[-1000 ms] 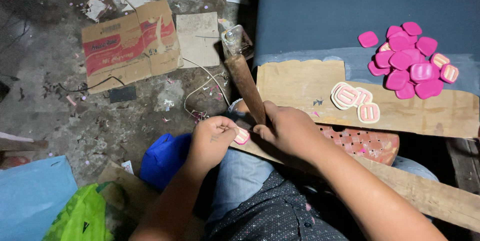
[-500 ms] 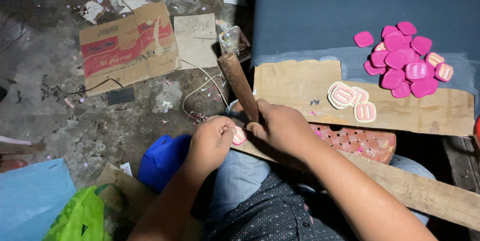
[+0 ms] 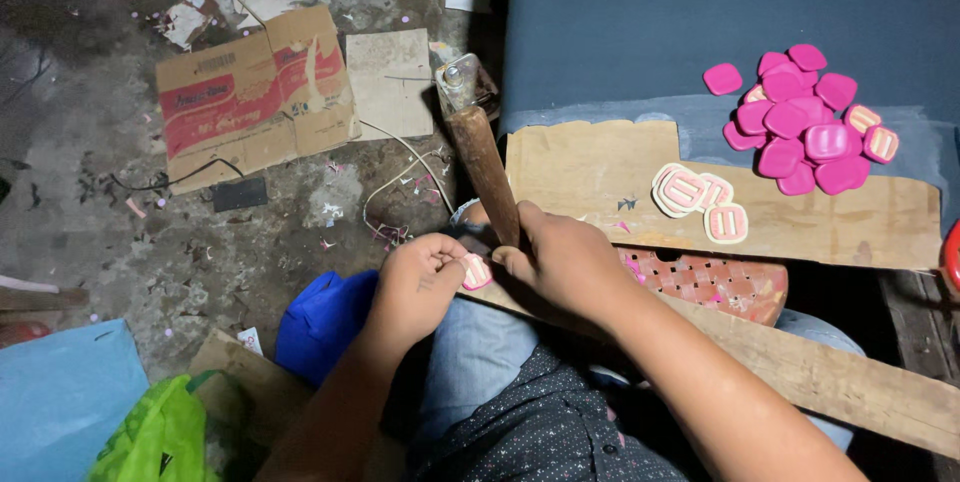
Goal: The person uses a curved metal tool and a wooden block to press and shape small pink foam pieces into a specific form. They repeatedly pick up a piece, place it on the block, press it with the tool, and set the finished piece aside on a nearby cardboard sheet.
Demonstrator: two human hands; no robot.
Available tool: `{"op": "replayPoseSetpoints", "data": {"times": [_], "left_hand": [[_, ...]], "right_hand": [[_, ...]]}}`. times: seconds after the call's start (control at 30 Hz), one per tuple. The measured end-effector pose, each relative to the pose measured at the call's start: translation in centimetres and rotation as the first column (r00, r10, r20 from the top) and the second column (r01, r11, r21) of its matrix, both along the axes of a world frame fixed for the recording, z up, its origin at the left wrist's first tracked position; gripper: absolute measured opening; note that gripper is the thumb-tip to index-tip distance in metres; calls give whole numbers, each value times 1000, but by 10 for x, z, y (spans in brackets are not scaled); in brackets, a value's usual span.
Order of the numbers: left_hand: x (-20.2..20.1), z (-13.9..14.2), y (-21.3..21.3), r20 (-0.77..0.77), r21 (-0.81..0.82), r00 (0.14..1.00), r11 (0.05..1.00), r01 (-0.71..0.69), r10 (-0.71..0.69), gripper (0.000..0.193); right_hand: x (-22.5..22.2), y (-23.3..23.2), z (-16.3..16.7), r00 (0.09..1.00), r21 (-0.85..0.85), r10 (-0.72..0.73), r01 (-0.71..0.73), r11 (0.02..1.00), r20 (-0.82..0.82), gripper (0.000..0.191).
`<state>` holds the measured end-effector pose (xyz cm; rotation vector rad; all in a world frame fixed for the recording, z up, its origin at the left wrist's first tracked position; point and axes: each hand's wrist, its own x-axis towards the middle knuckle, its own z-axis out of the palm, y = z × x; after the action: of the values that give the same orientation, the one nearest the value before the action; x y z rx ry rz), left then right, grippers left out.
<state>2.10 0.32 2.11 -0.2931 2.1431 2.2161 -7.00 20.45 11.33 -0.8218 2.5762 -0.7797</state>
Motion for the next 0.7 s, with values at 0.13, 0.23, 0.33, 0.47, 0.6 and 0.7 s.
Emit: {"op": "replayPoseSetpoints", "data": {"times": [0.13, 0.23, 0.33, 0.47, 0.6, 0.7], "left_hand": [[2, 7, 3, -11, -114, 998, 992, -58, 57, 9], [3, 6, 3, 22, -157, 993, 981, -111, 116, 10], [0, -3, 2, 84, -26, 988, 991, -129, 131, 13], [1, -21, -1, 159, 171, 979, 973, -153, 126, 6], [6, -27, -6, 267, 300, 954, 929, -216, 135, 8], [5, -24, -5, 222, 252, 966, 949, -187, 131, 8]], "right_hand": [[0, 2, 0, 998, 17, 5, -6, 1000, 57, 40], [7, 6, -3, 1000, 82, 10, -12, 997, 27, 42], [12, 8, -8, 999, 130, -34, 30, 991, 31, 44], [12, 9, -15, 997, 7, -64, 64, 998, 37, 43], [15, 11, -18, 995, -26, -93, 94, 995, 44, 46], [17, 10, -18, 992, -30, -116, 118, 993, 50, 45]]}}
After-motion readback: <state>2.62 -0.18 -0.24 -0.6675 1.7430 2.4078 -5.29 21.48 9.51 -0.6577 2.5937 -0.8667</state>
